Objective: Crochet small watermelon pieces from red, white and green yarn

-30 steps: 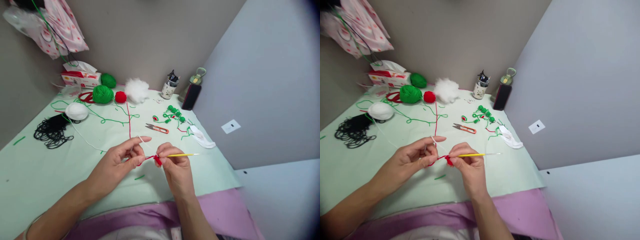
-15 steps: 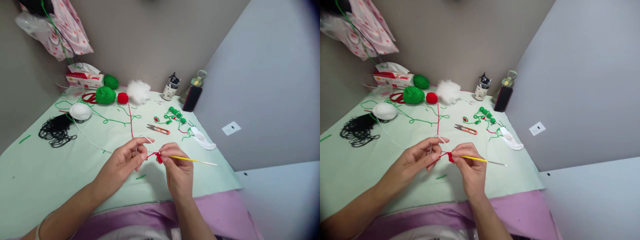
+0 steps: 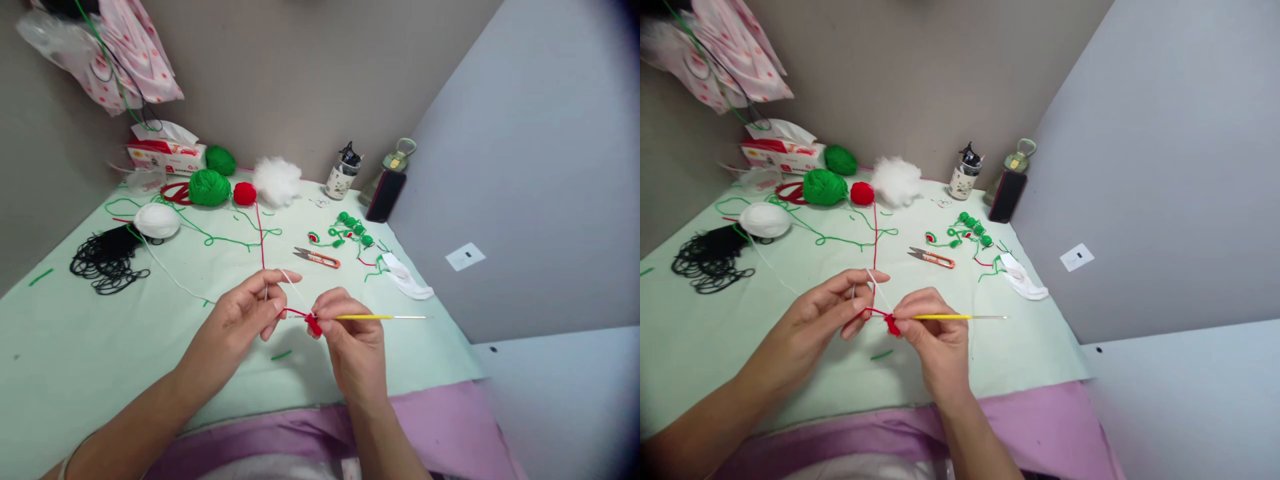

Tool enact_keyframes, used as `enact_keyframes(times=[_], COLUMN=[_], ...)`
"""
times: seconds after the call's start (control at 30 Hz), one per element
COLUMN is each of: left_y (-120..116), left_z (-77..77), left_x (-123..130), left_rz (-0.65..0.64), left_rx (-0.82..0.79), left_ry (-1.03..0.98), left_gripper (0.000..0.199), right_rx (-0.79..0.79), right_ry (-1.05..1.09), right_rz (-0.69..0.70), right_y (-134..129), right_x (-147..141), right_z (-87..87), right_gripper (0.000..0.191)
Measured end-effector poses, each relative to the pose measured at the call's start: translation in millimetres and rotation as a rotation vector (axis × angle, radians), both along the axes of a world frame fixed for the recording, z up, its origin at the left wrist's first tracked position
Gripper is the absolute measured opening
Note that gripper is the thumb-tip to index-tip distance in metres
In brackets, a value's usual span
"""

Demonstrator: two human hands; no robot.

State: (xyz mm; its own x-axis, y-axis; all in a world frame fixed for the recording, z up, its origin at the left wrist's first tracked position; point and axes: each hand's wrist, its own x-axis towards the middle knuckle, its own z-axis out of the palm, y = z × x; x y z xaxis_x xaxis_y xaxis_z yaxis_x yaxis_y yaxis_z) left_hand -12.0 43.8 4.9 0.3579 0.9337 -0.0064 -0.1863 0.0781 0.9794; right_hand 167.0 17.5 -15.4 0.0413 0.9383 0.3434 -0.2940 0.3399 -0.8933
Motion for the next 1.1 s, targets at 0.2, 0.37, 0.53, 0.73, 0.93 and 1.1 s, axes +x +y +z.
enact_keyframes(times=[0.2,0.37,0.53,0.73,0.93,1.1], left_y=[0.1,-1.9,-6.6,-7.6,-7.2,-14.0], left_z=[2.4,5.0,7.9,17.4,16.8,10.7], left_x=[-4.3,-4.3,4.9,10.2,-9.9,-18.8], left_rz=[0.13,0.249,0.335,0.342,0.091,0.191], left_rx=[0.015,0.074,-0.154,-0.293,-0.209,0.116], left_ry=[0.094,0.112,-0.168,-0.379,-0.291,0.029], left_gripper=[0.023,0.021,0.01,0.004,0.028,0.045], right_rx=[0.0,0.012,0.055,0.096,0.112,0.144], right_ry=[-0.114,-0.191,-0.26,-0.309,-0.238,-0.22], right_rz=[-0.02,-0.082,-0.162,-0.203,-0.2,-0.239], right_y=[0.8,5.4,5.6,6.1,0.9,-5.6], right_x=[-4.8,-9.7,-15.0,-22.3,-27.3,-32.3], right_z=[0.6,11.4,19.3,21.0,20.2,15.5], right_gripper=[0.018,0.019,0.024,0.025,0.026,0.026])
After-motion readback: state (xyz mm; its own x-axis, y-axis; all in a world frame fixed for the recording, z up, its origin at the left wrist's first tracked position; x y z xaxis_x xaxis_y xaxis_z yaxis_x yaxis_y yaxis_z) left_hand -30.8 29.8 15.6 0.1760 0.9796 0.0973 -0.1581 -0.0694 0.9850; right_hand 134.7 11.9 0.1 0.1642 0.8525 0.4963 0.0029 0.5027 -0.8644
